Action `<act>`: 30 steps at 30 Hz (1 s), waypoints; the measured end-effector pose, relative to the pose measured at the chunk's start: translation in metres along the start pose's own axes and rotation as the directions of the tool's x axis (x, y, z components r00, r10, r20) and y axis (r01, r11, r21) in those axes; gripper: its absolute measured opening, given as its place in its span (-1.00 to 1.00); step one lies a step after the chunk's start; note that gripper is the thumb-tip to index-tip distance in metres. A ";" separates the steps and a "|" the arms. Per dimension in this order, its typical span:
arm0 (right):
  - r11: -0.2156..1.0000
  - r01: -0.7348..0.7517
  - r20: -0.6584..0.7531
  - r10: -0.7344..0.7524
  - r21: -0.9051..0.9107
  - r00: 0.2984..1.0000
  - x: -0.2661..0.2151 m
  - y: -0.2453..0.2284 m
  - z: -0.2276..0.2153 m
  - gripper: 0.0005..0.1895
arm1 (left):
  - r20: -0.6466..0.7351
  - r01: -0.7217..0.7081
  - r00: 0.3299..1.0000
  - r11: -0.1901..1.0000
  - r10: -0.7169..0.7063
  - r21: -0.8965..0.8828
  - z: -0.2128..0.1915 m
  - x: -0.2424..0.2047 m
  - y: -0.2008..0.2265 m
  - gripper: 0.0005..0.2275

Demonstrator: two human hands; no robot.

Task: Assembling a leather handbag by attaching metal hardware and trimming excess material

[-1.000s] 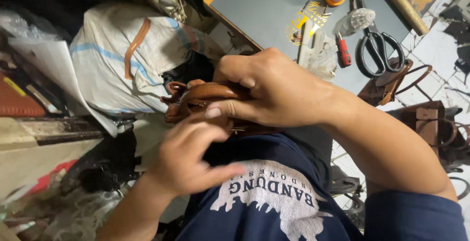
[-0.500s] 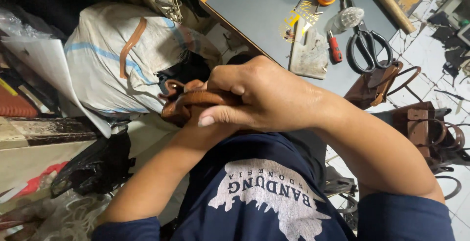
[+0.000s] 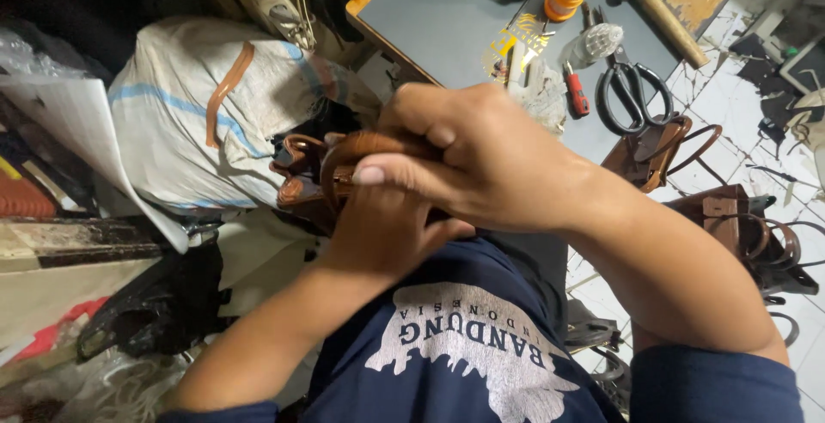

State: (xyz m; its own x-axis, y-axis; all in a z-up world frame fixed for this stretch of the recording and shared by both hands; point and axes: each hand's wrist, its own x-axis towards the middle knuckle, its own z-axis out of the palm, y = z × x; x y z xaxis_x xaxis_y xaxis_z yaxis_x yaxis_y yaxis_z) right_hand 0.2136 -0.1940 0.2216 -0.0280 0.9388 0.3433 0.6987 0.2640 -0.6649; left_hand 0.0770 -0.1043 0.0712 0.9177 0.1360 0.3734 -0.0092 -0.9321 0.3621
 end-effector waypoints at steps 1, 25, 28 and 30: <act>0.999 0.051 -0.035 -0.051 0.008 0.998 0.001 -0.002 -0.005 -0.79 | -0.157 -0.136 0.980 0.987 0.121 -0.089 -0.020 -0.002 0.010 -0.51; 0.579 -0.805 -0.650 0.564 -0.128 0.509 -0.139 -0.076 -0.157 -0.53 | 0.005 -0.026 0.975 0.137 0.220 -0.990 -0.020 0.144 0.004 -0.28; 0.477 -0.870 -0.742 0.539 -0.120 0.398 -0.166 -0.092 -0.156 -0.67 | -0.002 -0.039 0.952 0.114 0.306 -0.993 0.011 0.163 0.027 -0.32; 0.423 -0.896 -0.770 0.524 -0.136 0.364 -0.188 -0.094 -0.159 -0.65 | -0.011 -0.056 0.933 0.113 0.360 -0.992 0.030 0.174 0.043 -0.32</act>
State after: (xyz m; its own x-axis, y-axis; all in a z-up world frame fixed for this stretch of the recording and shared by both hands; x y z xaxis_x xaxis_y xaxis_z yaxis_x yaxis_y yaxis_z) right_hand 0.2668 -0.4308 0.3245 0.9063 0.3099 0.2875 0.4178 -0.7598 -0.4980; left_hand 0.2479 -0.1311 0.1260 0.8482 -0.2052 0.4883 -0.4461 0.2201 0.8675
